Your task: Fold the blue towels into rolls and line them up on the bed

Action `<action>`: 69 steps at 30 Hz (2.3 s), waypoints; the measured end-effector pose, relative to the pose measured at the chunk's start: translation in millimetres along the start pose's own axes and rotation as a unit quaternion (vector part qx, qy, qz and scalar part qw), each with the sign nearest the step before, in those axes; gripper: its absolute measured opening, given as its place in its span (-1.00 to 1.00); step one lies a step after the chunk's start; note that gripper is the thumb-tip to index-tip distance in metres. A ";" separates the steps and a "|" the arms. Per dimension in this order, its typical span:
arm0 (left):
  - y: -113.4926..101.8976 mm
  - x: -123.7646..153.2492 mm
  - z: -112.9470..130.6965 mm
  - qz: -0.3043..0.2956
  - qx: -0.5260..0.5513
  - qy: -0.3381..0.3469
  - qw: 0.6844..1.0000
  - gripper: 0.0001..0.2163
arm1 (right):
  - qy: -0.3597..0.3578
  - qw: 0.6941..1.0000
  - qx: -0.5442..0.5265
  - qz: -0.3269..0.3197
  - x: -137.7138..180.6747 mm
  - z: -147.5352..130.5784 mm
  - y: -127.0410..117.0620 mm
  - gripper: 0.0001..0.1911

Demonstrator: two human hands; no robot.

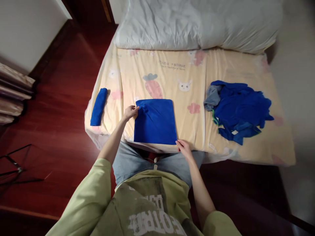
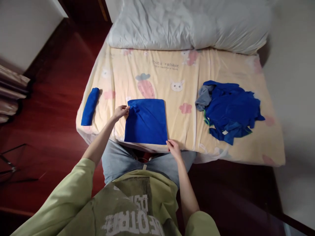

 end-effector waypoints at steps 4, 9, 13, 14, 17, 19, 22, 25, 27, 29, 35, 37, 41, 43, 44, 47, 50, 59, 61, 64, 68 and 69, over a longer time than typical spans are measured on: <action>16.2 -34.5 10.9 -0.028 0.008 -0.077 0.997 -0.67 | 0.008 1.000 0.002 -0.001 -1.0 2.4 0.0 -0.30; 25.4 -52.4 9.9 -0.081 0.012 -0.140 0.987 -0.66 | 0.031 0.999 -0.011 -0.013 -4.1 5.9 -0.5 -0.26; 27.0 -56.8 21.3 -0.097 0.031 -0.104 0.989 -0.70 | 0.057 0.998 -0.019 -0.025 -6.8 10.4 0.1 -0.23; 26.4 -57.7 25.7 -0.096 0.038 -0.091 0.991 -0.73 | 0.060 0.998 -0.021 -0.028 -7.1 11.2 0.2 -0.23; 23.3 -59.7 35.1 -0.104 0.037 -0.080 0.991 -0.80 | 0.065 0.997 -0.029 -0.031 -7.0 13.4 0.4 -0.24; 21.4 -60.1 36.7 -0.126 0.019 -0.095 0.987 -0.81 | 0.068 0.997 -0.029 -0.029 -6.7 14.9 0.2 -0.24; 20.3 -58.3 36.0 -0.178 -0.006 -0.118 0.977 -0.75 | 0.070 0.997 -0.023 -0.026 -6.9 16.7 0.0 -0.23; 18.7 -55.2 33.1 -0.221 -0.045 -0.135 0.965 -0.73 | 0.069 0.997 -0.024 -0.029 -7.5 17.6 0.5 -0.22; 17.5 -53.7 29.8 -0.238 -0.071 -0.154 0.956 -0.73 | 0.065 0.997 -0.030 -0.028 -7.5 17.3 0.3 -0.23; 18.2 -55.4 29.9 -0.245 -0.064 -0.158 0.955 -0.68 | 0.061 0.997 -0.033 -0.028 -7.1 16.7 0.1 -0.25; 11.9 -78.1 36.3 -0.155 -0.004 -0.102 0.983 -0.57 | 0.058 0.997 -0.030 -0.039 -6.9 17.2 1.1 -0.29; 9.8 -84.3 36.6 -0.135 0.035 -0.087 0.986 -0.59 | 0.064 0.997 -0.032 -0.038 -7.7 18.4 0.9 -0.28; 5.0 -90.8 36.3 -0.121 0.121 -0.063 0.983 -0.71 | 0.075 0.996 -0.032 -0.043 -8.8 19.8 1.8 -0.25; 0.1 -91.5 35.2 -0.109 0.136 -0.052 0.983 -0.77 | 0.078 0.995 -0.031 -0.044 -8.8 19.5 2.3 -0.26; -2.5 -91.1 34.3 -0.103 0.133 -0.048 0.985 -0.79 | 0.080 0.995 -0.031 -0.042 -8.6 19.3 2.3 -0.26; -6.6 -88.5 31.2 -0.093 0.093 -0.034 0.991 -0.77 | 0.089 0.995 -0.034 -0.034 -7.6 19.1 1.7 -0.25; -7.7 -88.4 28.9 -0.076 0.017 -0.014 0.997 -0.76 | 0.094 0.995 -0.037 -0.028 -6.2 18.3 1.3 -0.24; -14.6 -102.1 45.9 0.043 -0.169 0.064 0.983 -0.88 | 0.081 0.996 -0.030 -0.012 -3.2 13.9 1.1 -0.25; -21.3 -79.9 49.8 0.083 -0.171 0.093 0.977 -0.87 | 0.073 0.997 -0.026 -0.005 -2.3 13.0 1.6 -0.26; -30.1 -8.1 40.8 0.140 -0.177 0.125 0.966 -0.83 | 0.057 0.998 -0.030 0.013 -0.9 13.1 1.8 -0.27; -5.9 112.1 -9.3 0.034 -0.162 0.073 0.984 -0.81 | 0.037 0.998 -0.045 0.036 -0.6 15.8 2.3 -0.27; 0.6 137.5 -21.1 0.018 -0.152 0.058 0.986 -0.80 | 0.034 0.997 -0.051 0.040 -1.0 16.4 2.5 -0.27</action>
Point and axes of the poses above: each hand's wrist, its own x-axis away from the middle knuckle, its own y-axis out of the palm, z = x × y, the point moved 8 cm from there along -x, towards the middle knuckle, and after that the axes turned 8 degrees about y, right-handed, at the moved point
